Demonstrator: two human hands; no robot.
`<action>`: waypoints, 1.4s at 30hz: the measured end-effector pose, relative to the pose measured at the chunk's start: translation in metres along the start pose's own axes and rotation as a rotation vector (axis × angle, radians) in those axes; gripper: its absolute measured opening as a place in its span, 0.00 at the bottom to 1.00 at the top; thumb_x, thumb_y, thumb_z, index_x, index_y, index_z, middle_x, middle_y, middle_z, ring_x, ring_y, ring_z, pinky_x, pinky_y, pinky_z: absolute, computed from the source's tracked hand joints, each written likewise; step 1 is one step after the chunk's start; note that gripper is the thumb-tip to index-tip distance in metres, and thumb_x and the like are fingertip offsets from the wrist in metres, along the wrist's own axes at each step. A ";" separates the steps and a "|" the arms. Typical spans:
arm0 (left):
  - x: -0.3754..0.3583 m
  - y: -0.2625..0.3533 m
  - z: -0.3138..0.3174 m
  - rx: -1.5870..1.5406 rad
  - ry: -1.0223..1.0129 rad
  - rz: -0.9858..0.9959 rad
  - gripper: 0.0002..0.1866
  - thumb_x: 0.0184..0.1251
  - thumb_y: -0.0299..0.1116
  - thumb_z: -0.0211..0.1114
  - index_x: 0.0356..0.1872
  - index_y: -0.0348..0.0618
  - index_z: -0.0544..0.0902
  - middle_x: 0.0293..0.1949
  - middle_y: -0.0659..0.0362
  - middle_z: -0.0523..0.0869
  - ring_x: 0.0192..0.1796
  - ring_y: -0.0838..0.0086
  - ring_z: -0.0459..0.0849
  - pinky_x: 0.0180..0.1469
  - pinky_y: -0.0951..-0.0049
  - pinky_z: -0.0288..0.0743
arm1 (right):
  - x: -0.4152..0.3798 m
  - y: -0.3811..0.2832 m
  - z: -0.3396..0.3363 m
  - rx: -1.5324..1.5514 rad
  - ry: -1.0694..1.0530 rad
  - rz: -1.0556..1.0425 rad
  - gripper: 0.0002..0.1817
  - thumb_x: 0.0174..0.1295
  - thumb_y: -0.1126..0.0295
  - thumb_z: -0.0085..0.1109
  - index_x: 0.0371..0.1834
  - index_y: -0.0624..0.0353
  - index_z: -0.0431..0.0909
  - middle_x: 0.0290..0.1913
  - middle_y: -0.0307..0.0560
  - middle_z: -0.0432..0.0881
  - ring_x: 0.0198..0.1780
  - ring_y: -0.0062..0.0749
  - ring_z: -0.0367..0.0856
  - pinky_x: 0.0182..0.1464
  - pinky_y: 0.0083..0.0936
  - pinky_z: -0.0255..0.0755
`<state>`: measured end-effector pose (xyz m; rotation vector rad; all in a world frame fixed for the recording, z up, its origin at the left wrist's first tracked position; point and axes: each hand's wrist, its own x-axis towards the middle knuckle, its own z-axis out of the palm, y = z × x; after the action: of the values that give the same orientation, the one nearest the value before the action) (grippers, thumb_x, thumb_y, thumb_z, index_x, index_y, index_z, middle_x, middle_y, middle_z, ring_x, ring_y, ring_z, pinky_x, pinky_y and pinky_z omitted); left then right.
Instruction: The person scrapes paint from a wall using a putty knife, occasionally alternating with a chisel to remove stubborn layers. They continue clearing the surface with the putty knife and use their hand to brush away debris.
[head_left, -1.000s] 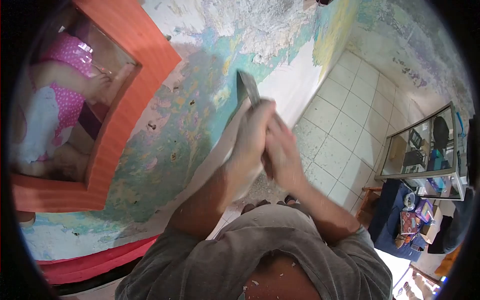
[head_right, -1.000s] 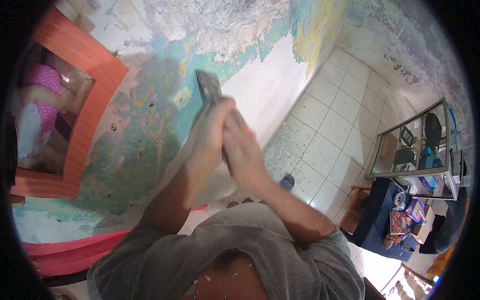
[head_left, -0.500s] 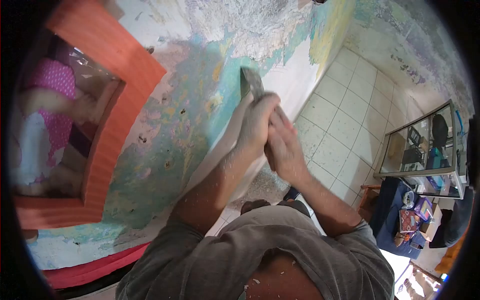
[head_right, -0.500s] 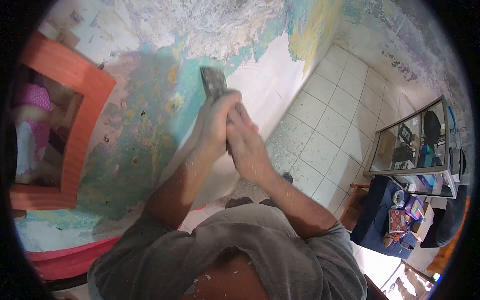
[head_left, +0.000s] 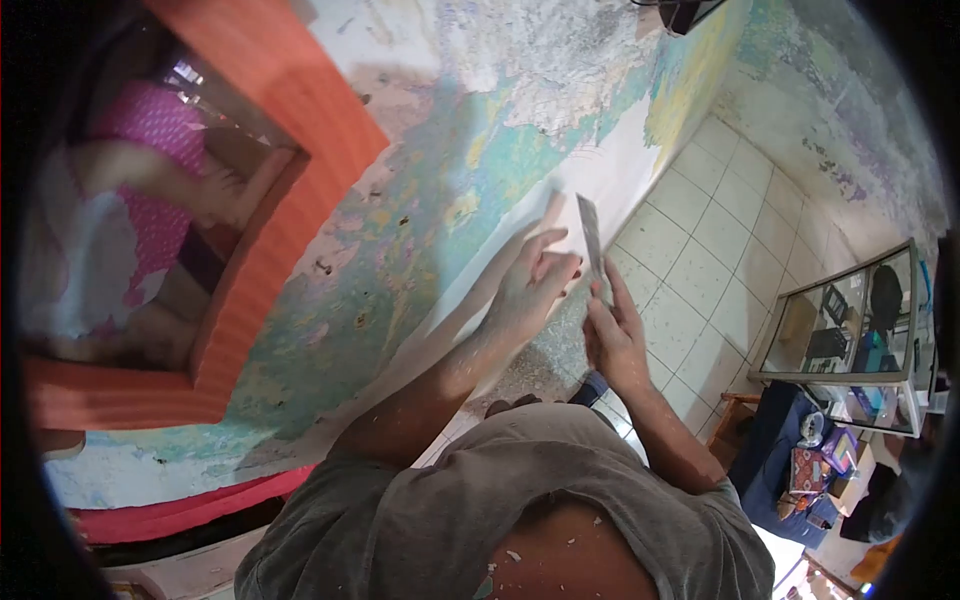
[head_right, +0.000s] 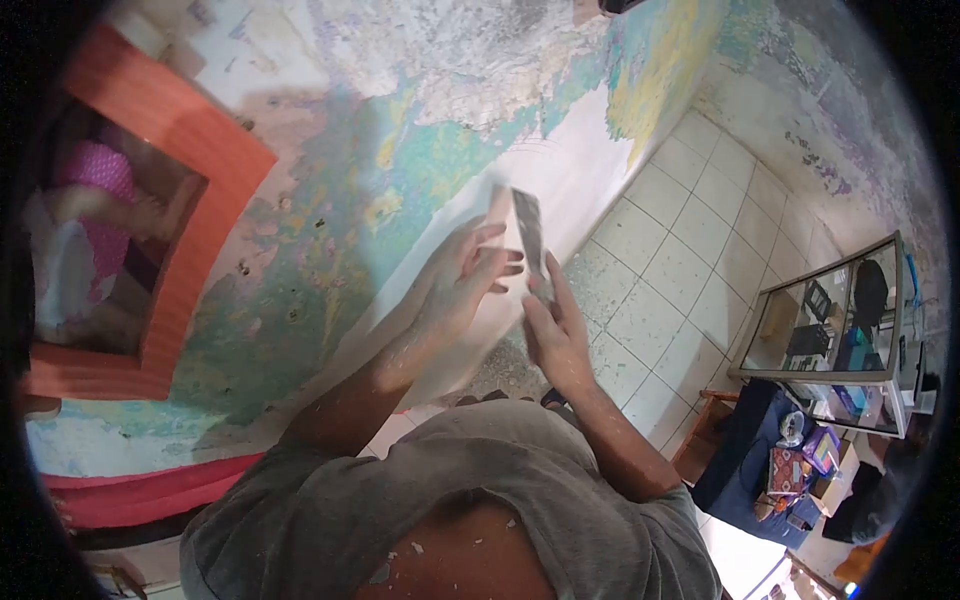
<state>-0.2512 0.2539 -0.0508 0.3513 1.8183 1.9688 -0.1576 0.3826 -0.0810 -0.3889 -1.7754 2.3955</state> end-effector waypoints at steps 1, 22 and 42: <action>-0.010 0.002 -0.010 0.048 -0.031 -0.033 0.25 0.78 0.44 0.58 0.65 0.36 0.71 0.52 0.50 0.83 0.58 0.69 0.82 0.58 0.68 0.76 | -0.008 0.009 -0.013 -0.085 0.022 0.063 0.30 0.74 0.68 0.50 0.77 0.62 0.57 0.25 0.34 0.72 0.20 0.15 0.65 0.20 0.15 0.60; -0.170 -0.063 -0.120 0.014 0.212 -0.116 0.26 0.78 0.33 0.57 0.73 0.37 0.66 0.70 0.50 0.71 0.73 0.68 0.68 0.74 0.70 0.59 | -0.091 0.020 0.008 -0.186 -0.020 0.161 0.29 0.68 0.67 0.60 0.71 0.62 0.66 0.24 0.34 0.72 0.20 0.15 0.68 0.21 0.16 0.64; -0.274 0.142 -0.132 1.454 1.080 1.323 0.21 0.66 0.35 0.64 0.59 0.41 0.81 0.70 0.43 0.72 0.74 0.43 0.63 0.75 0.40 0.49 | -0.106 0.004 0.007 -0.299 -0.376 0.201 0.30 0.67 0.72 0.61 0.72 0.61 0.67 0.26 0.36 0.74 0.18 0.16 0.69 0.18 0.17 0.63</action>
<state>-0.0937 0.0013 0.1040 1.3182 4.3035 0.5668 -0.0576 0.3477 -0.0692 -0.1575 -2.3772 2.4641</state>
